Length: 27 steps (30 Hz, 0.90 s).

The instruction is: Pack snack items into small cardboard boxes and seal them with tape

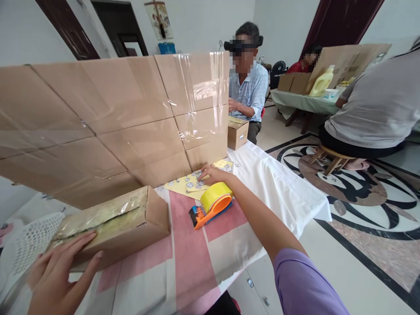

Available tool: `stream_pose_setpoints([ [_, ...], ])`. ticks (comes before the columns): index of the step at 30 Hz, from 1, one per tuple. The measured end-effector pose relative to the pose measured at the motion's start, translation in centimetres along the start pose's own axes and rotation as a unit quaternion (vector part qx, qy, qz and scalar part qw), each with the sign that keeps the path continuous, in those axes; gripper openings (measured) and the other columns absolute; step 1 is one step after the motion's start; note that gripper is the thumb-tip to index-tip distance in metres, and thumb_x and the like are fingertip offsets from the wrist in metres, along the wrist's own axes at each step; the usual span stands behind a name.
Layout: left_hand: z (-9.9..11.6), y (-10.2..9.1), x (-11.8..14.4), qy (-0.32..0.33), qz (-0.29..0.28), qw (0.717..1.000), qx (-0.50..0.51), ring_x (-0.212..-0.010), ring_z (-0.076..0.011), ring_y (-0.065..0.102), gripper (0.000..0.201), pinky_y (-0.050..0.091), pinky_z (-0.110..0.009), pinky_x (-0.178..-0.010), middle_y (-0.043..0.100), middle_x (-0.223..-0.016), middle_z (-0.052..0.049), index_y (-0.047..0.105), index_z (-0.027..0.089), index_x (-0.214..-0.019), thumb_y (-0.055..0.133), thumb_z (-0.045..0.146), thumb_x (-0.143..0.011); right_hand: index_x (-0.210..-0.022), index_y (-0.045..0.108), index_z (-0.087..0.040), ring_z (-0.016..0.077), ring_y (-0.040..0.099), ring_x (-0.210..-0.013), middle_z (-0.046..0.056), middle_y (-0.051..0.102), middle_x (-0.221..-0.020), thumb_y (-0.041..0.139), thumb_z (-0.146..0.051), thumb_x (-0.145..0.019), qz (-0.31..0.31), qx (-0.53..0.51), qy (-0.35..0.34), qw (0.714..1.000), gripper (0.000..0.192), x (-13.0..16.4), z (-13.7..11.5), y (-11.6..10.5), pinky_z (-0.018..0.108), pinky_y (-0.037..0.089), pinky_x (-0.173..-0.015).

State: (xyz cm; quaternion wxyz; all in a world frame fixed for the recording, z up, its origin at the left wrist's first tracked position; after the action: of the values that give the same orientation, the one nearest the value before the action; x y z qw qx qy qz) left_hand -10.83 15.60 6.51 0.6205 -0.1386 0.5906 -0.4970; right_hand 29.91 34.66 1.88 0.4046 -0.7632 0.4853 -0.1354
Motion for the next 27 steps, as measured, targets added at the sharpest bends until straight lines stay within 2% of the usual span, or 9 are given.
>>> stream_pose_setpoints([
  [3, 0.6, -0.2, -0.2, 0.026, 0.015, 0.999, -0.041, -0.119, -0.036, 0.06, 0.049, 0.034, -0.055, -0.115, 0.066, -0.127, -0.014, 0.056, 0.026, -0.132, 0.058, 0.048, -0.088, -0.081, 0.082, -0.021, 0.028, 0.057, -0.118, 0.013, 0.066, -0.119, 0.082, -0.013, -0.068, 0.016, -0.019, -0.003, 1.0, 0.016, -0.2, 0.4, 0.3, 0.051, 0.033, -0.112],
  [6, 0.9, -0.4, -0.4, 0.022, 0.034, 0.998, -0.045, -0.117, -0.0358, 0.061, 0.048, 0.036, -0.055, -0.113, 0.067, -0.125, -0.014, 0.059, 0.023, -0.129, 0.059, 0.048, -0.087, -0.075, 0.079, -0.019, 0.0262, 0.058, -0.113, 0.012, 0.065, -0.114, 0.081, -0.02, -0.071, 0.054, -0.054, -0.005, 0.997, 0.004, -0.2, 0.8, -0.4, 0.048, 0.036, -0.11],
  [8, 1.3, -0.6, -0.4, 0.012, 0.05, 0.998, -0.043, -0.117, -0.0364, 0.062, 0.046, 0.034, -0.057, -0.114, 0.067, -0.124, -0.015, 0.06, 0.022, -0.127, 0.06, 0.047, -0.087, -0.081, 0.076, -0.018, 0.0226, 0.059, -0.105, 0.01, 0.066, -0.108, 0.075, -0.03, -0.079, 0.094, -0.086, 0.004, 0.992, 0.013, 0.0, 1.3, -1.4, 0.042, 0.043, -0.101],
  [10, 1.7, -0.7, -0.5, 0.006, 0.06, 0.997, -0.037, -0.117, -0.037, 0.062, 0.044, 0.034, -0.059, -0.114, 0.068, -0.123, -0.016, 0.062, 0.022, -0.125, 0.061, 0.045, -0.088, -0.087, 0.07, -0.016, 0.0186, 0.06, -0.086, 0.007, 0.066, -0.091, 0.064, -0.042, -0.086, 0.128, -0.123, 0.028, 0.984, 0.026, 0.3, 2.0, -2.4, 0.035, 0.049, -0.083],
  [12, 2.1, -0.6, -0.6, -0.003, 0.062, 0.998, -0.028, -0.117, -0.0372, 0.062, 0.043, 0.035, -0.059, -0.113, 0.068, -0.124, -0.016, 0.062, 0.021, -0.125, 0.062, 0.043, -0.088, -0.089, 0.063, -0.017, 0.0151, 0.055, -0.068, 0.003, 0.061, -0.074, 0.056, -0.05, -0.088, 0.147, -0.157, 0.057, 0.975, 0.035, 0.9, 2.7, -3.2, 0.029, 0.046, -0.065],
  [14, 2.2, -0.7, -0.7, -0.015, 0.067, 0.997, -0.02, -0.118, -0.0374, 0.061, 0.042, 0.036, -0.06, -0.112, 0.067, -0.125, -0.017, 0.062, 0.021, -0.125, 0.064, 0.042, -0.088, -0.089, 0.059, -0.017, 0.0129, 0.051, -0.061, 0.0, 0.059, -0.07, 0.054, -0.055, -0.086, 0.153, -0.18, 0.078, 0.969, 0.038, 1.6, 2.9, -3.7, 0.026, 0.042, -0.058],
  [18, 2.5, -1.0, -0.9, -0.002, 0.086, 0.996, -0.007, -0.115, -0.037, 0.063, 0.041, 0.035, -0.06, -0.112, 0.068, -0.121, -0.017, 0.064, 0.02, -0.122, 0.066, 0.041, -0.087, -0.084, 0.062, -0.017, 0.0133, 0.054, -0.063, 0.002, 0.063, -0.072, 0.063, -0.054, -0.077, 0.143, -0.182, 0.113, 0.966, 0.038, 2.8, 2.6, -3.8, 0.027, 0.042, -0.06],
  [24, 2.5, -1.0, -0.7, 0.003, 0.101, 0.995, 0.002, -0.116, -0.0364, 0.063, 0.041, 0.035, -0.059, -0.112, 0.069, -0.122, -0.017, 0.065, 0.02, -0.123, 0.069, 0.037, -0.086, -0.063, 0.068, -0.016, 0.0126, 0.049, -0.062, 0.001, 0.063, -0.062, 0.073, -0.033, -0.067, 0.131, -0.121, 0.158, 0.971, 0.018, 2.5, 2.3, -2.8, 0.027, 0.035, -0.061],
  [27, 2.6, -0.9, -0.7, 0.004, 0.098, 0.995, 0.002, -0.115, -0.0356, 0.063, 0.04, 0.036, -0.059, -0.111, 0.069, -0.122, -0.016, 0.065, 0.021, -0.124, 0.068, 0.037, -0.087, -0.061, 0.068, -0.016, 0.012, 0.047, -0.061, 0.0, 0.061, -0.059, 0.073, -0.03, -0.066, 0.133, -0.12, 0.169, 0.969, 0.016, 2.3, 2.3, -2.3, 0.027, 0.034, -0.061],
])
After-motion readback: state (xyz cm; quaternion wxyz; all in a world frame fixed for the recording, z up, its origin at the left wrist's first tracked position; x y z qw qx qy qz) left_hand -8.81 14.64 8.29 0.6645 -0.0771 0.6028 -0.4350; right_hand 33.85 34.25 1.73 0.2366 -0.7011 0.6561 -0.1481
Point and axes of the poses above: each hand's wrist, its own x-axis away from the middle knuckle, its own y-axis out of the palm, z = x × y, the point moved 9 cm from there along -x, towards the middle knuckle
